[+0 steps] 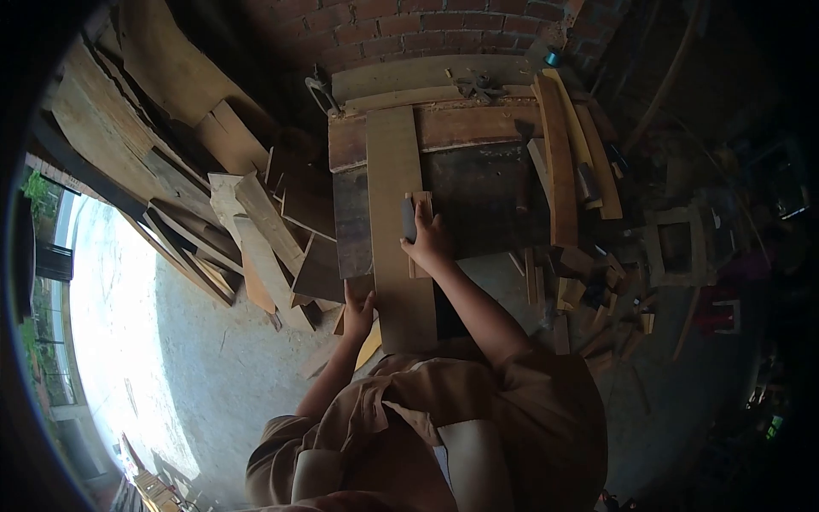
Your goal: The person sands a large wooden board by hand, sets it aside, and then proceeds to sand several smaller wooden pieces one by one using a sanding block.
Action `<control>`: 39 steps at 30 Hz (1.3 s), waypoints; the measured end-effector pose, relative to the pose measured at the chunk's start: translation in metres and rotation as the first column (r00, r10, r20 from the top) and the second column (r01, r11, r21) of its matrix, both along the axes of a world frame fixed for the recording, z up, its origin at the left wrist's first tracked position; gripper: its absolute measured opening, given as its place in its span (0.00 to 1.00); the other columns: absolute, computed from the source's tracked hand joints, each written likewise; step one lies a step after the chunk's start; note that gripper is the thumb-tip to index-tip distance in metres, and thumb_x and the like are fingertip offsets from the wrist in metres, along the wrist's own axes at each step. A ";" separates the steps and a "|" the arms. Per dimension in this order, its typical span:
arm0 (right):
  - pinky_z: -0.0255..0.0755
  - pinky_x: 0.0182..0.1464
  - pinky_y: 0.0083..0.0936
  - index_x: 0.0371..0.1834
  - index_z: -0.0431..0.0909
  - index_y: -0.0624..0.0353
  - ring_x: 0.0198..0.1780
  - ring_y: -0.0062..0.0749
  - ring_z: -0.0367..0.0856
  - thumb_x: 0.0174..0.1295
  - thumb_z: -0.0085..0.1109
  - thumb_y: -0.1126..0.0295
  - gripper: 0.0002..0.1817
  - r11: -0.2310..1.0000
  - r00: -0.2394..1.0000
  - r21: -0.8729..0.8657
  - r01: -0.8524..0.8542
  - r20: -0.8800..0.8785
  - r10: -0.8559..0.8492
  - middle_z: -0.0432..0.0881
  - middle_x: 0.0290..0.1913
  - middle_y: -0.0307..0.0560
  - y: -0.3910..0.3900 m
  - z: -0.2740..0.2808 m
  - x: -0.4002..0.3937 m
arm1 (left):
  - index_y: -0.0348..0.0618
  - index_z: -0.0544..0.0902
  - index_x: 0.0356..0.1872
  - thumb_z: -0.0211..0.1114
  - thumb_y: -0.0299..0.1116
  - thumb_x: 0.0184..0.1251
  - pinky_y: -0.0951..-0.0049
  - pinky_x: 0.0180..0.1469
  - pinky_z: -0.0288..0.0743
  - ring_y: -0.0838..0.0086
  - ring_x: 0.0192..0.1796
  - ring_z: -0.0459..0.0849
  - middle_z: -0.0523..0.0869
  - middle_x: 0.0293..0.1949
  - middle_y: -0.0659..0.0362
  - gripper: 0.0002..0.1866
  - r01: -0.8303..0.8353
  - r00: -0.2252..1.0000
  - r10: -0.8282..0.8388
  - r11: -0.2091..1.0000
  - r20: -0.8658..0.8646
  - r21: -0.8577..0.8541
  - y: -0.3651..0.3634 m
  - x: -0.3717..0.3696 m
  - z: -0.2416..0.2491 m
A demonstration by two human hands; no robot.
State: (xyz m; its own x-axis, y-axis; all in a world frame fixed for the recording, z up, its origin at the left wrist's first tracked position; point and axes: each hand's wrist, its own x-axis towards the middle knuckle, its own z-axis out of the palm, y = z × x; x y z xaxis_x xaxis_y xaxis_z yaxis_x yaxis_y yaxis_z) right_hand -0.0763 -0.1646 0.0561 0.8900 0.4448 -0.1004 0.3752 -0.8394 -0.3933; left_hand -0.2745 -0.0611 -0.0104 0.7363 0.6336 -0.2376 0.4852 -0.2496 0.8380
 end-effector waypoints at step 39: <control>0.52 0.64 0.42 0.71 0.39 0.56 0.61 0.46 0.64 0.58 0.15 0.31 0.47 0.380 0.853 0.886 0.265 -0.399 0.336 0.59 0.64 0.61 -0.103 0.164 -0.041 | 0.31 0.67 0.56 0.37 0.62 0.66 0.61 0.54 0.71 0.60 0.53 0.76 0.75 0.52 0.45 0.38 0.337 0.876 0.296 0.189 0.380 -0.923 -0.007 0.071 0.226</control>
